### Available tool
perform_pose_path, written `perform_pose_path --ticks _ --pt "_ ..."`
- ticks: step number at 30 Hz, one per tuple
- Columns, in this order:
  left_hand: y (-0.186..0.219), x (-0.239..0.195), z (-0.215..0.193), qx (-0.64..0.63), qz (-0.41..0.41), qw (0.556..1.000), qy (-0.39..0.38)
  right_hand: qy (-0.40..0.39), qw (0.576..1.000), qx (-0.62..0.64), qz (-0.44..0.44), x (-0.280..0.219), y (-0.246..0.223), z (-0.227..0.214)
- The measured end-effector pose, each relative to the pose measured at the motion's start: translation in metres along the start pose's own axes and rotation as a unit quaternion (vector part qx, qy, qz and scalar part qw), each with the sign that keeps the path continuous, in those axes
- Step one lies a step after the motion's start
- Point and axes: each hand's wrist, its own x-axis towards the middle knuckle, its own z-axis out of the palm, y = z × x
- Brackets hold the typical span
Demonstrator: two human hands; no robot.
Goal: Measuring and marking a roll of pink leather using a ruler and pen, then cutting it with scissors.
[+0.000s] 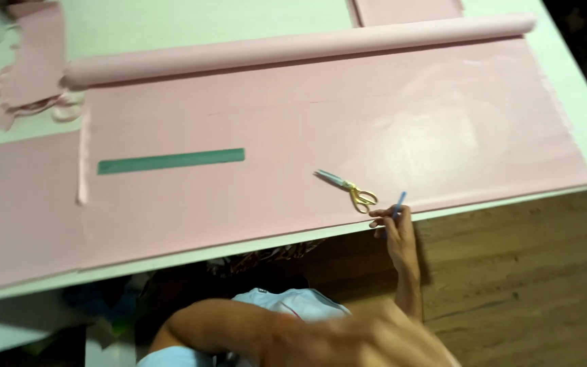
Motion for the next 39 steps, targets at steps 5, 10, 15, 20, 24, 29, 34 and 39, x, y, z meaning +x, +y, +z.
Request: perform_pose_path --ticks 5,10,15,20,24,29,34,39 --pt "-0.110 -0.068 -0.109 0.211 -0.044 0.977 -0.008 0.064 0.959 -0.274 -0.024 0.022 0.055 -0.027" --pt "-0.237 -0.229 -0.272 0.584 -0.291 0.757 0.015 0.100 0.885 -0.424 -0.163 0.054 0.070 -0.013" --pt "-0.248 -0.319 -0.342 0.633 -0.498 0.593 0.019 0.026 0.821 -0.553 -0.138 0.079 0.080 0.011" --pt "-0.266 -0.368 -0.352 0.666 -0.476 0.574 0.033 0.030 0.840 -0.530 -0.115 0.071 0.092 0.021" --pt "-0.263 -0.376 -0.339 0.682 -0.459 0.569 0.024 0.044 0.850 -0.512 -0.118 0.060 0.066 0.043" --pt "-0.230 -0.353 -0.292 0.677 -0.461 0.573 -0.029 0.027 0.784 -0.620 0.008 0.049 0.048 0.067" --pt "-0.222 -0.347 -0.258 0.623 -0.434 0.644 -0.087 0.032 0.771 -0.635 0.020 0.072 0.083 0.066" --pt "-0.188 -0.322 -0.242 0.573 -0.334 0.748 -0.023 -0.003 0.909 -0.400 0.120 0.100 0.083 0.094"
